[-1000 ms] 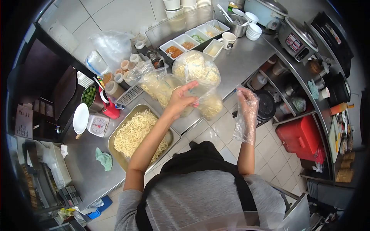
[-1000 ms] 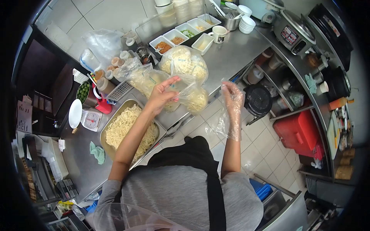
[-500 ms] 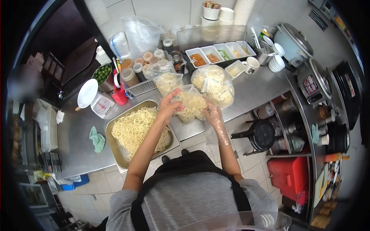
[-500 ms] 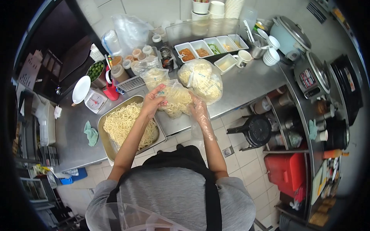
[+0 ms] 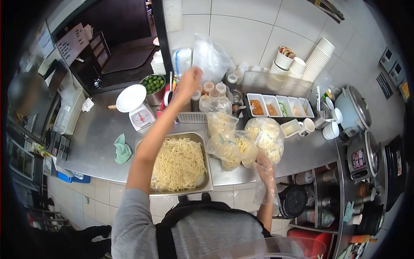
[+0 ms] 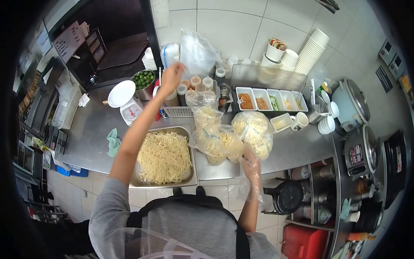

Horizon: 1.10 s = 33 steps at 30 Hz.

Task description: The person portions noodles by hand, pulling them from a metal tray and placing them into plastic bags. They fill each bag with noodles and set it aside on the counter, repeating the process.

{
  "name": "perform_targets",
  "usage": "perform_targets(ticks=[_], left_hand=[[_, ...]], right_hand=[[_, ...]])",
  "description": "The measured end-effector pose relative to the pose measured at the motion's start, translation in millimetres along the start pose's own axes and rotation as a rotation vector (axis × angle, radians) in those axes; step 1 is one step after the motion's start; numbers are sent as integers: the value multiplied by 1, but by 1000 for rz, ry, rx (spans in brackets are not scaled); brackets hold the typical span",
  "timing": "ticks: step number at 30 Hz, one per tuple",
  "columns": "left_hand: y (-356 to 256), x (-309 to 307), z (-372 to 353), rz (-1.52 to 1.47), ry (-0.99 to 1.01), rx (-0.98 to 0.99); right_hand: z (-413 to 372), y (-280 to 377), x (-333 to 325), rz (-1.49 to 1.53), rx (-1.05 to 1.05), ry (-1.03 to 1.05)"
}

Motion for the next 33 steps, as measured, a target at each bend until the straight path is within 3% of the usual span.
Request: perform_targets(ticks=[1, 3, 6, 9, 10, 13, 18, 21, 24, 27, 28, 30, 33], left_hand=[[16, -10, 30, 107, -213, 238], [65, -11, 80, 467, -192, 217], [104, -9, 121, 893, -99, 207], [118, 11, 142, 1079, -86, 499], [111, 13, 149, 1125, 7, 458], [115, 6, 175, 1052, -8, 364], [75, -55, 214, 962, -125, 384], [58, -105, 219, 202, -82, 45], [39, -124, 201, -325, 34, -119], [57, -101, 199, 496, 89, 298], [56, -89, 186, 460, 285, 191], [72, -63, 181, 473, 381, 242], [125, -20, 201, 449, 167, 85]], right_hand=[[-4, -4, -5, -5, -11, 5], [-16, 6, -21, -173, -127, -117], [-38, 14, -37, -162, -74, -242], [-49, 21, -46, -129, 9, -324], [-54, 24, -46, -83, 37, -345], [-59, 30, -51, -64, 24, -375], [-46, 87, -48, 14, -12, -385], [-29, 114, -34, 173, -191, -469], [-13, 149, -11, 277, -190, -311], [1, 166, 9, 311, -275, -181], [3, 172, 14, 301, -320, -147], [3, 182, 23, 323, -379, -99], [-18, 195, 27, 233, -425, -61]])
Point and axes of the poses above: each hand's wrist, its own z-axis towards the middle knuckle, its own x-axis out of the palm, y = z × x, the point moved 6 cm from there along z, towards the middle knuckle, and after that the axes turned 8 degrees about x, right-handed, at the moved point
